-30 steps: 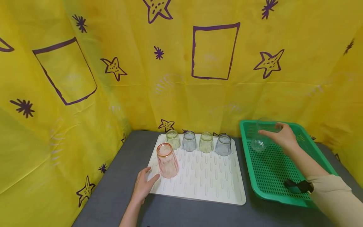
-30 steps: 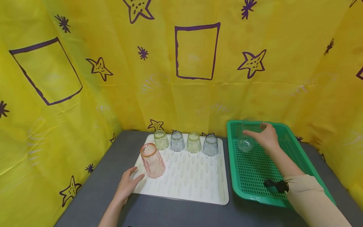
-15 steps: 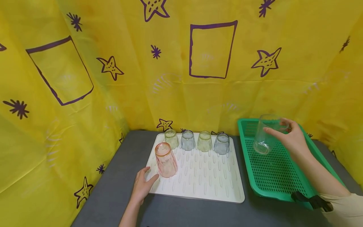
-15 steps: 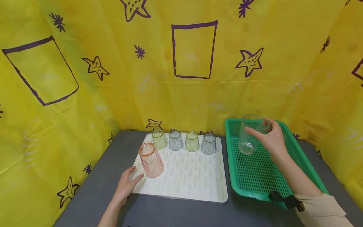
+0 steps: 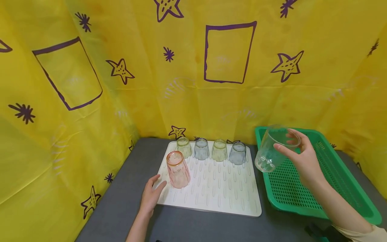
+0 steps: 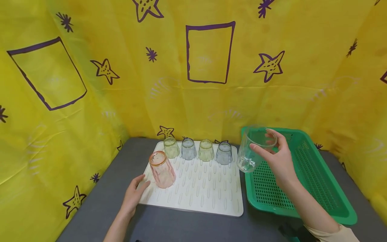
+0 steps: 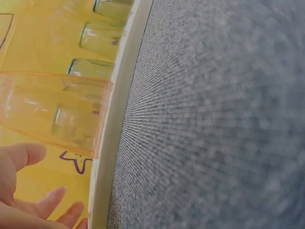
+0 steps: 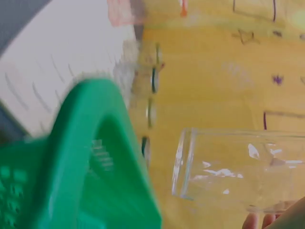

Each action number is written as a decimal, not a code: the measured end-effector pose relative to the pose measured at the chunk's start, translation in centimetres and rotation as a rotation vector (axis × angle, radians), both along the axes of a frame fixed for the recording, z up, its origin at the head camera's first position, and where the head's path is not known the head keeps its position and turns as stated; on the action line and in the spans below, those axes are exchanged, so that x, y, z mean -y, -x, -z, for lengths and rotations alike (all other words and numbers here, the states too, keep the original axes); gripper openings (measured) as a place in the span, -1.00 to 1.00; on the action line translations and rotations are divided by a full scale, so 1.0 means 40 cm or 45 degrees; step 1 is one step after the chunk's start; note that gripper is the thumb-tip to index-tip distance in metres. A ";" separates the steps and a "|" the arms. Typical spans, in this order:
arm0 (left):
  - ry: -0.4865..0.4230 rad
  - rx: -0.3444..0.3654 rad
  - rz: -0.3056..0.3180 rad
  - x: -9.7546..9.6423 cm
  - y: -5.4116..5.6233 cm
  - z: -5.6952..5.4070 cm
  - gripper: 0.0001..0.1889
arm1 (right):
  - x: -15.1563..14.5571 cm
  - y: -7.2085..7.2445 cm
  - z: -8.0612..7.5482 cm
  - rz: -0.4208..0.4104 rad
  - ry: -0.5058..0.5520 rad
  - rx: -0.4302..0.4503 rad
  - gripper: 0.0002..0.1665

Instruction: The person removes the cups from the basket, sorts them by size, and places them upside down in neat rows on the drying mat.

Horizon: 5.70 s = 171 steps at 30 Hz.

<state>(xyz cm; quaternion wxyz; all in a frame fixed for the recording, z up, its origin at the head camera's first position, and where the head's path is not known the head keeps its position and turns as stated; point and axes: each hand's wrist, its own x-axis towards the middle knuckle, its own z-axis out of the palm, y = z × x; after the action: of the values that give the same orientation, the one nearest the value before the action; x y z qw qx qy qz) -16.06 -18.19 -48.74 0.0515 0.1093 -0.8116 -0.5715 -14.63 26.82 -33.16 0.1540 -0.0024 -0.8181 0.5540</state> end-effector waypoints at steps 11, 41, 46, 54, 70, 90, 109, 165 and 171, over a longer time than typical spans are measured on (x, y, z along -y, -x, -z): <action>-0.342 -0.630 -0.317 -0.059 -0.023 -0.052 -0.69 | 0.117 -0.026 0.054 -0.288 0.102 0.025 -0.19; -0.077 -0.462 0.994 -0.325 -0.042 -0.137 -0.09 | 0.246 -0.058 0.176 -0.727 0.066 -0.044 -0.11; -0.040 -0.461 0.979 -0.328 -0.045 -0.135 -0.11 | 0.252 -0.062 0.184 -0.754 0.037 -0.073 -0.10; -0.098 -0.362 0.944 -0.328 -0.047 -0.133 -0.13 | 0.249 -0.067 0.184 -0.736 0.008 -0.062 -0.04; -0.970 -0.320 0.940 -0.339 -0.055 -0.122 -0.23 | 0.253 -0.078 0.226 -0.689 0.110 0.228 -0.06; -0.449 -0.220 1.077 -0.256 -0.044 -0.169 -0.05 | 0.202 -0.083 0.184 -0.595 -0.533 -0.155 -0.04; -0.572 -0.351 0.973 -0.260 -0.057 -0.134 -0.32 | 0.200 -0.094 0.186 -0.621 0.021 0.051 -0.02; 0.269 0.088 0.126 0.015 -0.026 -0.029 -0.21 | 0.426 0.100 0.265 -0.190 -0.079 0.052 -0.16; 0.295 0.080 0.127 0.009 -0.031 -0.030 -0.24 | 0.437 0.105 0.271 -0.182 -0.147 0.036 -0.16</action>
<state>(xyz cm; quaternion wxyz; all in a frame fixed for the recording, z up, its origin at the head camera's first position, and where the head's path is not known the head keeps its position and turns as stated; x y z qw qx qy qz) -14.83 -18.53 -47.52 0.0100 0.0799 -0.8779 -0.4720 -18.84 9.36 -44.00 0.1025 0.0570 -0.8488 0.5155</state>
